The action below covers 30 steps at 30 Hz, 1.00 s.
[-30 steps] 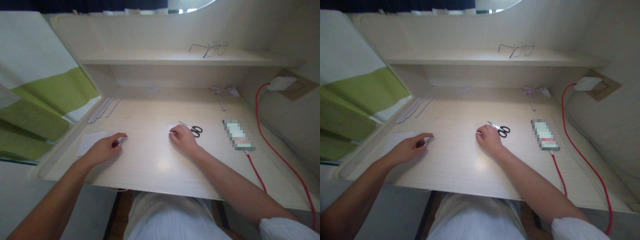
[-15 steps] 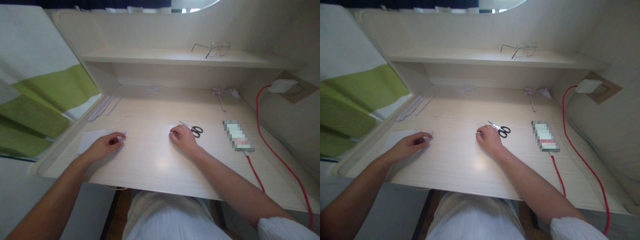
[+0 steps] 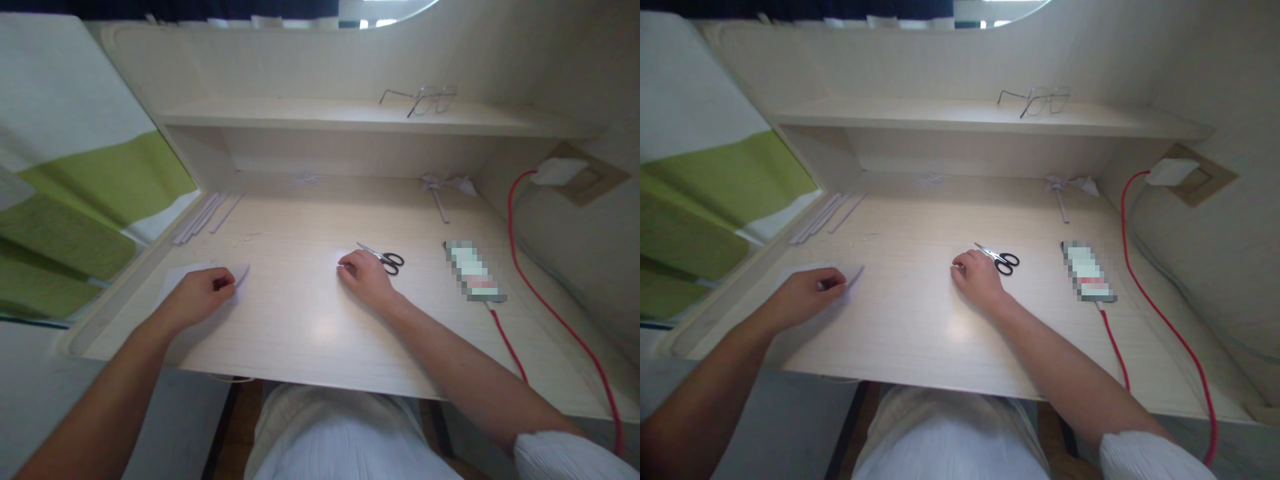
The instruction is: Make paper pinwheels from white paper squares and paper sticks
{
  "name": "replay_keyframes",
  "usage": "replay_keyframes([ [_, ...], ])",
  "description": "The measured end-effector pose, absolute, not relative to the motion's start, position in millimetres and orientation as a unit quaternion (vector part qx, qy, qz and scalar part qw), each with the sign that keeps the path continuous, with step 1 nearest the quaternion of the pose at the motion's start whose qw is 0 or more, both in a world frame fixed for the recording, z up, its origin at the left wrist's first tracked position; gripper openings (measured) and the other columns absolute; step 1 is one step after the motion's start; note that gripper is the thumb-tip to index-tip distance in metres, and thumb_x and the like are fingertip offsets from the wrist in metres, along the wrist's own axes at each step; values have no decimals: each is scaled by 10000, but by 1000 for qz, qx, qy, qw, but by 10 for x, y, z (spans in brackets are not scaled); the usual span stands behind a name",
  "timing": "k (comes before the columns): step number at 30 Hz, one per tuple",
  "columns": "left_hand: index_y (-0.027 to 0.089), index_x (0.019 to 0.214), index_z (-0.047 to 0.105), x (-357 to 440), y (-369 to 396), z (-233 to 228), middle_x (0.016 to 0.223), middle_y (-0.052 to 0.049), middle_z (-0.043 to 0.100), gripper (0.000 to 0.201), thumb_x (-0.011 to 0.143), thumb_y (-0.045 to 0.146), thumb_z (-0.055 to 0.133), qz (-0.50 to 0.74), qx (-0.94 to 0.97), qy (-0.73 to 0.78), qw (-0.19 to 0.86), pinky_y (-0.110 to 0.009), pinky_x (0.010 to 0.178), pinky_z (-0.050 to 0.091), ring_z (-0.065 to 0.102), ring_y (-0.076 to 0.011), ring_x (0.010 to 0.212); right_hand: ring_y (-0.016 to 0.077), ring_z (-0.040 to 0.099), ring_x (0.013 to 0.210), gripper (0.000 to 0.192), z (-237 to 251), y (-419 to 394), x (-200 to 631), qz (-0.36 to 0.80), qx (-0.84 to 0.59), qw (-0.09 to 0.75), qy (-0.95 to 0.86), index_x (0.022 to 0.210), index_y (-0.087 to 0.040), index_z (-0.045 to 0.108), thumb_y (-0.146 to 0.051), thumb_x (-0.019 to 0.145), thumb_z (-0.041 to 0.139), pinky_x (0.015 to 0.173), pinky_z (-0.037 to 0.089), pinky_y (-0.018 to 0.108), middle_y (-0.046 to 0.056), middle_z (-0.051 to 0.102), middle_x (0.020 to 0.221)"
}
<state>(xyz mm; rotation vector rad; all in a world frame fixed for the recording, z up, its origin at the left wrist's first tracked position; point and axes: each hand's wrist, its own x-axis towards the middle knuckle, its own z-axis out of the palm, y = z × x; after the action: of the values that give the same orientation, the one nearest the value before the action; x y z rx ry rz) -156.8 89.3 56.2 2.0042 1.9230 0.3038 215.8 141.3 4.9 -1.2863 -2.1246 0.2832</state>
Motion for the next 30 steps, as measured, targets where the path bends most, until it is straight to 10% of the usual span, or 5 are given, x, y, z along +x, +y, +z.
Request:
replay_keyframes([
  [11,234,831,721,-1249,834,1448,823,-27,745,309,799,524,622,231,676,687,131,-343,691,476,636,-228,704,221,672,851,100,40,1405,2154,147,-478,360,-788,869,-190,734,-206,889,637,837,515,369,69,746,877],
  [22,170,768,729,-265,1485,709,744,-19,681,283,692,423,831,396,604,458,519,-262,665,501,613,-143,699,188,703,799,380,504,1372,2315,439,-444,507,-594,1076,-197,695,-484,830,740,728,566,321,50,763,884],
  [30,173,760,697,10,1493,587,733,-4,655,276,662,391,836,438,551,485,519,-250,593,508,604,-138,671,159,643,685,244,365,1414,2397,419,-471,537,-561,922,-170,729,-355,769,769,665,525,302,23,697,757],
])
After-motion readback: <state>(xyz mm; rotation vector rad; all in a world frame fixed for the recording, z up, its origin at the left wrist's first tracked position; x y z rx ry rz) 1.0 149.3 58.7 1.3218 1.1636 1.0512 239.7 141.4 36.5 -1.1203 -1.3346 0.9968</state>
